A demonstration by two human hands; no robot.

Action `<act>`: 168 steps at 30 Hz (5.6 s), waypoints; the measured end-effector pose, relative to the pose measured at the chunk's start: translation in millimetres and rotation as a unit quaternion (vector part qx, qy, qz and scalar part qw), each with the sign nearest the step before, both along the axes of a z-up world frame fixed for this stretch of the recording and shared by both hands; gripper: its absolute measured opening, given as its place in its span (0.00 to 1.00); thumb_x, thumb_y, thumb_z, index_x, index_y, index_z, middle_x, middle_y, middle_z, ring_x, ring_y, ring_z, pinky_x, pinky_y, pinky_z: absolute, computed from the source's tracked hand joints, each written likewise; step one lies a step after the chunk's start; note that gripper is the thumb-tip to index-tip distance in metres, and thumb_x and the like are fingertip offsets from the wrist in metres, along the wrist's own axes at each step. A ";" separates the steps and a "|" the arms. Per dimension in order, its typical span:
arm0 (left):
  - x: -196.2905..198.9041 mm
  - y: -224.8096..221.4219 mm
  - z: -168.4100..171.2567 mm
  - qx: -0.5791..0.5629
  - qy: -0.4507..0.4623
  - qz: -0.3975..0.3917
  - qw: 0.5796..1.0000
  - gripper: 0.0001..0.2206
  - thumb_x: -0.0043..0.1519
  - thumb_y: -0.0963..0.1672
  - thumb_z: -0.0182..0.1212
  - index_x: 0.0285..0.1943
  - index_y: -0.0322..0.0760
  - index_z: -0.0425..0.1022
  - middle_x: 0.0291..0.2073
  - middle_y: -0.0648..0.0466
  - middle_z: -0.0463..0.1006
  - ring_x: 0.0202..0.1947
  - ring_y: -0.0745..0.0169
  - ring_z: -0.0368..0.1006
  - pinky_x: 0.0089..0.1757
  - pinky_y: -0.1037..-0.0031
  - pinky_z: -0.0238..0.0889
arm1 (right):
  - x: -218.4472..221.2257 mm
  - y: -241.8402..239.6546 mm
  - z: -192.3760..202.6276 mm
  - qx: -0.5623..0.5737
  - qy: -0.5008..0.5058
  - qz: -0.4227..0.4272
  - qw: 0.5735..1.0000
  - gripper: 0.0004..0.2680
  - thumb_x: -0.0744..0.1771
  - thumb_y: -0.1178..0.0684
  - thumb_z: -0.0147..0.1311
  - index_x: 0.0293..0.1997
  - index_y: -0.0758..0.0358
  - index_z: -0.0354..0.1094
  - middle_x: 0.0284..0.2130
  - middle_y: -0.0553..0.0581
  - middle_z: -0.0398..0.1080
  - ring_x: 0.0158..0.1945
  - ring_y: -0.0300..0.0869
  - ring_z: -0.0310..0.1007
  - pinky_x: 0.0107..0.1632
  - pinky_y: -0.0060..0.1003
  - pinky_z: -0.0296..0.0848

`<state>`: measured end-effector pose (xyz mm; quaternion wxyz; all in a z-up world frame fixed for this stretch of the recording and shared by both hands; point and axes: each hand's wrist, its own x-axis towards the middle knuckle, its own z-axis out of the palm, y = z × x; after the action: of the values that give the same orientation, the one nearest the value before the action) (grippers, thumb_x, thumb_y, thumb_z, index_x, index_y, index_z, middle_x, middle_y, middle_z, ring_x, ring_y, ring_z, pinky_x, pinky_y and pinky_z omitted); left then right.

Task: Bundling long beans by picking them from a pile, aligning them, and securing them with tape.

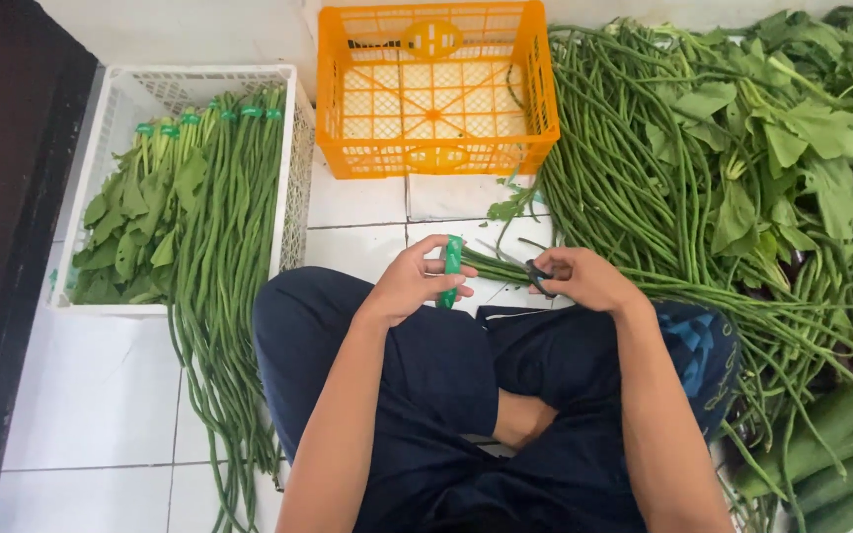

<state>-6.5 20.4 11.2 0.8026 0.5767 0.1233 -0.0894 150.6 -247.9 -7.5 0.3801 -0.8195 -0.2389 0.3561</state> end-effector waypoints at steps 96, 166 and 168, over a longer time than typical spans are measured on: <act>-13.1 -12.7 2.5 0.065 -0.036 -0.174 0.982 0.25 0.59 0.33 0.61 0.68 0.29 0.67 0.49 0.35 0.80 0.39 0.50 0.82 0.43 0.64 0.80 | 3.9 46.1 -41.5 0.336 0.036 -0.126 0.933 0.10 0.64 0.65 0.64 0.48 0.62 0.72 0.35 0.54 0.79 0.36 0.35 0.75 0.45 0.33 0.78; 59.5 -34.4 -49.4 0.756 -0.055 -0.186 0.626 0.09 0.68 0.41 0.42 0.50 0.38 0.70 0.36 0.50 0.75 0.40 0.48 0.77 0.46 0.52 0.65 | -23.4 78.8 -62.3 -0.139 -0.458 0.089 0.874 0.23 0.57 0.41 0.72 0.54 0.53 0.73 0.60 0.57 0.53 0.64 0.57 0.57 0.59 0.54 0.64; 52.3 -35.9 -34.3 0.727 -0.068 -0.155 0.666 0.09 0.67 0.40 0.43 0.49 0.38 0.70 0.36 0.48 0.74 0.40 0.47 0.76 0.43 0.56 0.67 | -23.5 78.0 -65.4 -0.060 -0.524 0.046 0.848 0.10 0.57 0.46 0.70 0.32 0.55 0.74 0.55 0.52 0.59 0.60 0.52 0.61 0.54 0.49 0.65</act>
<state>45.8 -15.5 -23.1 0.1099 0.9924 0.0029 -0.0553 127.1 -169.9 -72.9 0.1317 -0.8938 -0.4179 -0.0961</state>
